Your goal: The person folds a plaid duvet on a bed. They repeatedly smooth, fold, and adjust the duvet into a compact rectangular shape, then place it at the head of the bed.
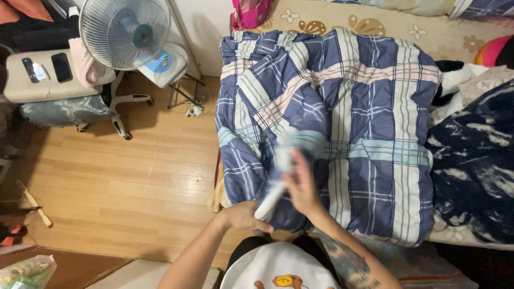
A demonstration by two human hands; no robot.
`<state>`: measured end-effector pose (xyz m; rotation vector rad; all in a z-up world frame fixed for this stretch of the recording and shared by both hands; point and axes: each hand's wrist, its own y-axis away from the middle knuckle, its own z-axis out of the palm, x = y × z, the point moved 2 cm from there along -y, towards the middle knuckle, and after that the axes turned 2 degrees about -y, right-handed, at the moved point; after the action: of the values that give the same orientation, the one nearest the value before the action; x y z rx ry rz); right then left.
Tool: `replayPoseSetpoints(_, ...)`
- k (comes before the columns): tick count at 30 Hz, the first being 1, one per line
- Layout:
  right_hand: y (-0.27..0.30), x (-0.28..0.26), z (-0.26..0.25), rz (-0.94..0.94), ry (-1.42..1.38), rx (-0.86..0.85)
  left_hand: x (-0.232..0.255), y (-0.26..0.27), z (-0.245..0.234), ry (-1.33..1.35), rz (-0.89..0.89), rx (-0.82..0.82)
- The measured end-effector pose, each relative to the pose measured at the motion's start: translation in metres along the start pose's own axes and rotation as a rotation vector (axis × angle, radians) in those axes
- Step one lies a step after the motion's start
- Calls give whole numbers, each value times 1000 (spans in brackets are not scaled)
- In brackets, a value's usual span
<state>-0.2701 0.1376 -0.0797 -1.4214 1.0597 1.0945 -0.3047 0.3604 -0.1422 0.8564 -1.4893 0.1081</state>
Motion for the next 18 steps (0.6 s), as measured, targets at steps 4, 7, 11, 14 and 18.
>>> replayPoseSetpoints(4, -12, 41, -7, 153, 149, -374, -71, 24, -14, 201, -88, 627)
replayPoseSetpoints(7, 0, 86, -100, 139, 353, 30, -133, 45, -39, 421, -230, 1133)
replayPoseSetpoints(11, 84, 122, -286, 115, 678, 650, -165, 42, -39, 487, -434, 1399)
replayPoseSetpoints(14, 157, 127, -392, 342, 873, 790, -145, 30, -13, 218, -468, 1366)
replayPoseSetpoints(18, 217, 150, -449, 662, 592, 743, -94, -11, 29, -225, -392, 1170)
